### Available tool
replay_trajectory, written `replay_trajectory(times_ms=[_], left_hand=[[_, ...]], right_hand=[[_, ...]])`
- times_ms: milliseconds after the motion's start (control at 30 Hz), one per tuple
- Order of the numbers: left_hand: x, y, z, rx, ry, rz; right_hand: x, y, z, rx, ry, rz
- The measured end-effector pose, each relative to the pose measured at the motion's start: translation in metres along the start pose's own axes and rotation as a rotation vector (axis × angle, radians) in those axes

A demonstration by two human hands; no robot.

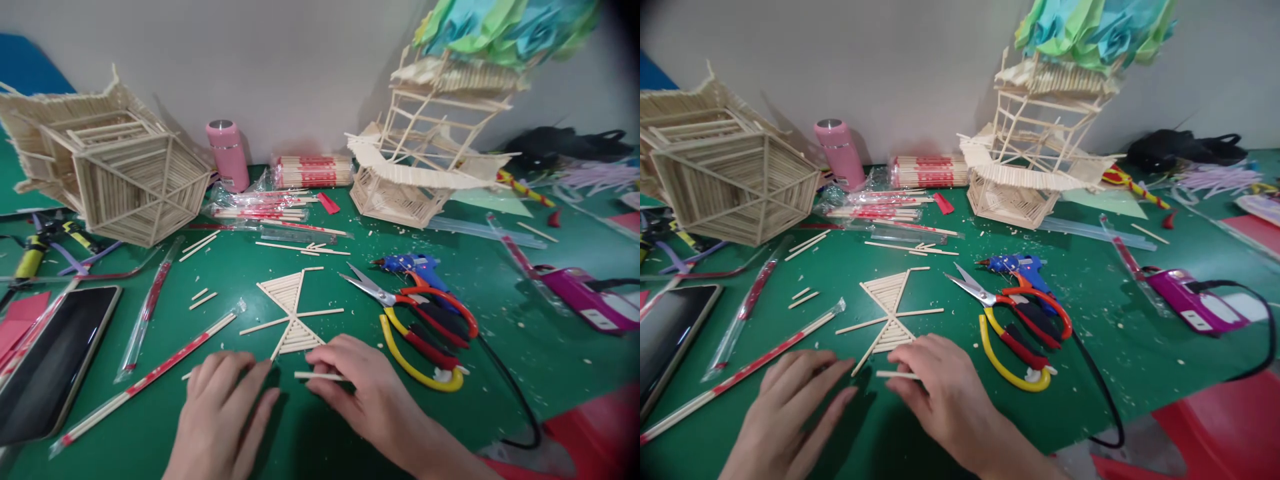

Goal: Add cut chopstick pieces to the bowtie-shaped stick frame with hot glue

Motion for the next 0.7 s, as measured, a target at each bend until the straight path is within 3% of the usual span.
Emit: replay_trajectory(times_ms=[133, 367, 700], left_hand=[[-0.011, 0.008, 0.017, 0.127, 0.019, -0.125], [-0.014, 0.014, 0.002, 0.144, 0.054, -0.239], [-0.008, 0.026, -0.014, 0.021, 0.037, -0.135]], right_hand=[[-0.004, 0.009, -0.004, -0.048, -0.068, -0.007], [-0.005, 0.008, 0.006, 0.109, -0.124, -0.057], [-0.005, 0.017, 0.021, 0.227, -0.009, -0.029]])
Point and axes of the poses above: each hand's wrist, its own x-axis away from the middle knuckle, its own y-axis out of the palm, z = x × y, the point moved 2 cm from there along -x, towards the middle knuckle, and after that the axes turned 2 degrees about z, right-handed, at the moved point
